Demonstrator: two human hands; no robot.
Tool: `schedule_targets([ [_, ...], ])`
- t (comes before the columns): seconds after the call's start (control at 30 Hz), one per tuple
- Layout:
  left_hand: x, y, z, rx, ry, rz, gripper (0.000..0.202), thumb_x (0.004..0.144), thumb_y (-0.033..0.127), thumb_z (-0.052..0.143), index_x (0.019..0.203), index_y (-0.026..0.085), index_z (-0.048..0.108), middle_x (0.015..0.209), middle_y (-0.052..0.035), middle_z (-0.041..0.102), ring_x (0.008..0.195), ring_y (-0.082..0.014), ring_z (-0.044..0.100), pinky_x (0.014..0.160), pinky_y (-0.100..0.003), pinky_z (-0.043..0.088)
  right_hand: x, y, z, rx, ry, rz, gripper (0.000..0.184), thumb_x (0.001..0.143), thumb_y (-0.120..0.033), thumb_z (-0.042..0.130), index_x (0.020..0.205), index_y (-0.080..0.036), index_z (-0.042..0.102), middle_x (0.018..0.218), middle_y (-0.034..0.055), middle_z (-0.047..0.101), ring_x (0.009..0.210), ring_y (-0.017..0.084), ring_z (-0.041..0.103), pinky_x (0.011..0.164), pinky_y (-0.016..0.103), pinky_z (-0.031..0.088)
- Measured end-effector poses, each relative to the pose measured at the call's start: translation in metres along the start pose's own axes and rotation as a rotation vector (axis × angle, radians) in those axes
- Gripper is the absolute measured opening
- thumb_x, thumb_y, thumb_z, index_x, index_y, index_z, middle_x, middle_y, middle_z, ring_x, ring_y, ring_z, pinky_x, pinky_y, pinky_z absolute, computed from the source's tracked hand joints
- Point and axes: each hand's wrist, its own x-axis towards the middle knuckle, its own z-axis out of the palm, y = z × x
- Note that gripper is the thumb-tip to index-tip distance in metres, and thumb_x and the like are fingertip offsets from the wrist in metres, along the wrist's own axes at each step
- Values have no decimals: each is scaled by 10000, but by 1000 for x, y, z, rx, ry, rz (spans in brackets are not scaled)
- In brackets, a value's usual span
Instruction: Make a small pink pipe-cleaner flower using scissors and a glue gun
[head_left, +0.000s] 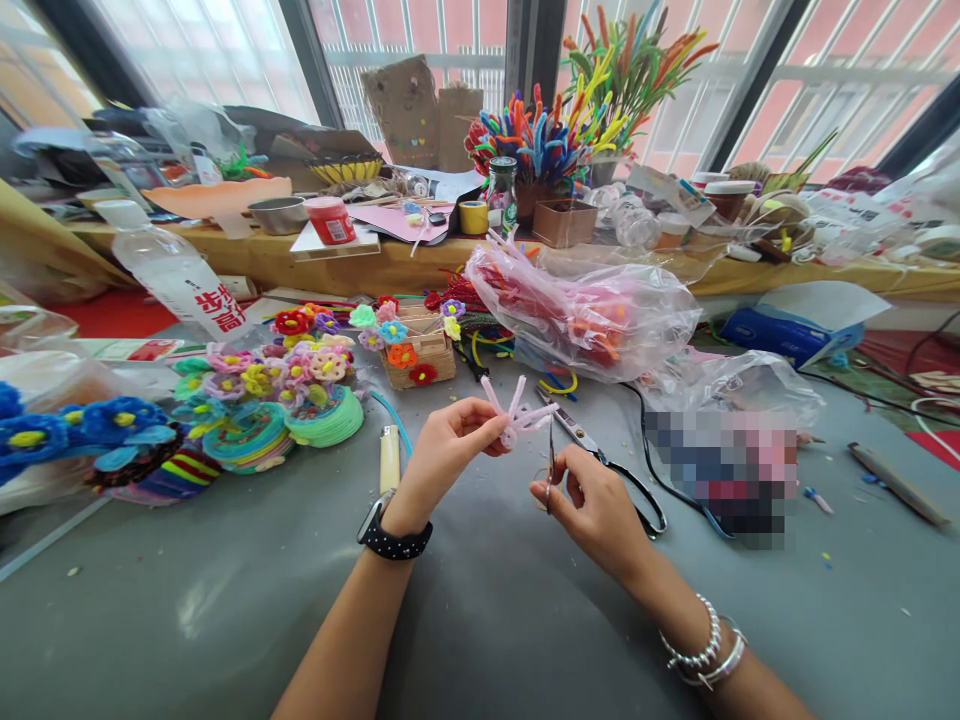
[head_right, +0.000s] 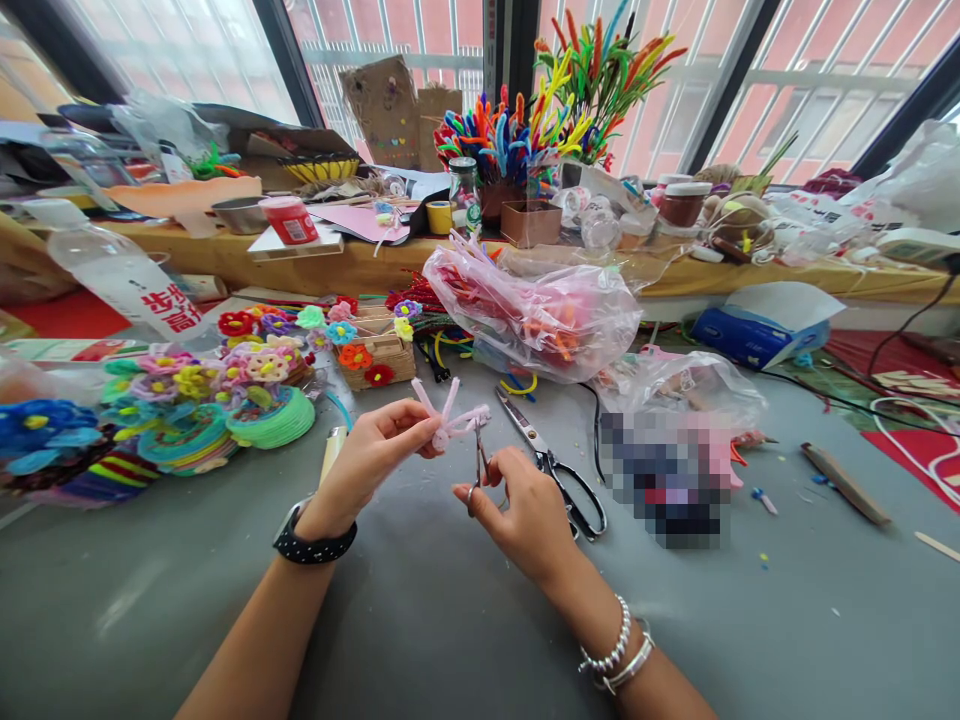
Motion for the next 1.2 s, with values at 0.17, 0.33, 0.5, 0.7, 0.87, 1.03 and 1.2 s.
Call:
schedule_targets([
  [0.17, 0, 0, 1, 23, 16, -5, 151, 670, 278, 614, 675, 134, 567, 586, 4, 603, 557, -102, 575, 542, -202, 466, 0, 0, -1, -13, 10, 15, 325, 767, -485, 448, 632, -190, 442, 547, -27, 469, 490, 105, 439, 480, 218, 323],
  [0.33, 1, -2, 0, 84, 42, 30, 153, 684, 286, 597, 691, 136, 565, 581, 8, 595, 558, -104, 572, 545, -205, 465, 1, 0, 0, -27, 22, 18, 325, 775, -467, 448, 611, -187, 445, 581, -21, 498, 501, 96, 442, 483, 210, 323],
  [0.5, 1, -3, 0, 159, 72, 66, 162, 688, 294, 586, 695, 133, 565, 596, -3, 602, 561, -109, 573, 546, -212, 470, 1, 0, 0, -13, 1, 31, 329, 794, -449, 436, 599, -184, 421, 576, -26, 492, 503, 96, 441, 499, 208, 318],
  [0.7, 2, -5, 0, 182, 93, 78, 164, 680, 299, 588, 699, 136, 571, 618, -14, 615, 578, -118, 588, 564, -228, 494, 2, 2, 0, 9, -15, 34, 328, 801, -423, 440, 577, -185, 404, 549, -32, 469, 497, 96, 434, 495, 207, 303],
  [0.87, 3, -8, -1, 209, 120, 90, 177, 678, 312, 583, 700, 137, 577, 629, -18, 618, 584, -124, 593, 578, -244, 509, 3, 3, 1, 2, -20, 34, 324, 801, -407, 446, 564, -187, 418, 542, -26, 470, 511, 109, 440, 502, 222, 308],
  [1.03, 4, -11, -3, 263, 131, 103, 184, 682, 320, 574, 701, 137, 581, 638, -27, 623, 590, -133, 597, 584, -257, 514, 4, 5, 2, 134, 7, 5, 266, 770, -331, 513, 551, -181, 496, 779, 31, 593, 767, 156, 529, 666, 248, 384],
  [1.2, 5, -11, -2, 275, 132, 98, 184, 676, 322, 577, 693, 139, 581, 627, -25, 625, 584, -133, 598, 572, -248, 507, 6, 7, 4, 260, -18, 73, 234, 753, -298, 546, 553, -185, 588, 772, 21, 627, 750, 141, 565, 721, 242, 397],
])
